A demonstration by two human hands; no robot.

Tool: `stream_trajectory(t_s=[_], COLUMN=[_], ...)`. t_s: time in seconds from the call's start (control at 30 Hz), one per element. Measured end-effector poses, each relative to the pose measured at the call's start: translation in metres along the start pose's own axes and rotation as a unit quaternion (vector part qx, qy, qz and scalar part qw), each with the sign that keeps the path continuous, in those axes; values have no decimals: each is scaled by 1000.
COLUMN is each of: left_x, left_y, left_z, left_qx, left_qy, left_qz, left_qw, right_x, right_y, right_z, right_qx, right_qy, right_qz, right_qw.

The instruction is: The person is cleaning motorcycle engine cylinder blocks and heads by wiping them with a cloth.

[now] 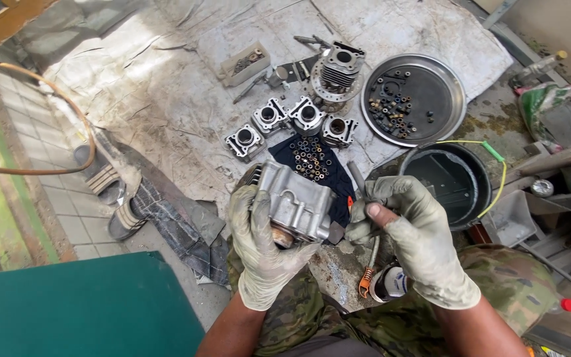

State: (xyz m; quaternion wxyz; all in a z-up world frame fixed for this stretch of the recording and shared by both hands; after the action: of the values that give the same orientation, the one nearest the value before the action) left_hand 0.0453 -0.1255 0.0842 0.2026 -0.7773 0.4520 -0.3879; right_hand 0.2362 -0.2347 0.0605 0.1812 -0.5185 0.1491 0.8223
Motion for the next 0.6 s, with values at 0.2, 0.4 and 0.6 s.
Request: stream_trajectory(t_s=[0.2, 0.4, 0.6], left_x=[2, 4, 12], left_y=[3, 3, -7], left_z=[5, 6, 2], left_qx=[16, 11, 30], left_qy=[27, -2, -13], left_qz=[25, 9, 10], left_qw=[999, 1000, 999], right_x=[-8, -27, -49], right_y=[3, 12, 24], right_z=[6, 29, 29], right_qx=[-126, -157, -57], right_qy=[-26, 152, 530], right_qz=[-41, -24, -120], right_qw=[991, 975, 838])
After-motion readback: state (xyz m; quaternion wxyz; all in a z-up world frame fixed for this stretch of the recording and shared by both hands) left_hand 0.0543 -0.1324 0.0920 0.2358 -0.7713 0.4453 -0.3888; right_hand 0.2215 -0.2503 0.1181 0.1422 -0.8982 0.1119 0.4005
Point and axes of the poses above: each hand's wrist, its own y-axis away from the middle knuckle, its own z-axis out of the palm, x = y × z, the point moved 10 cm from there along -y, towards the middle knuckle, and after that the axes turned 12 degrees about -x, right-handed, at the moved point
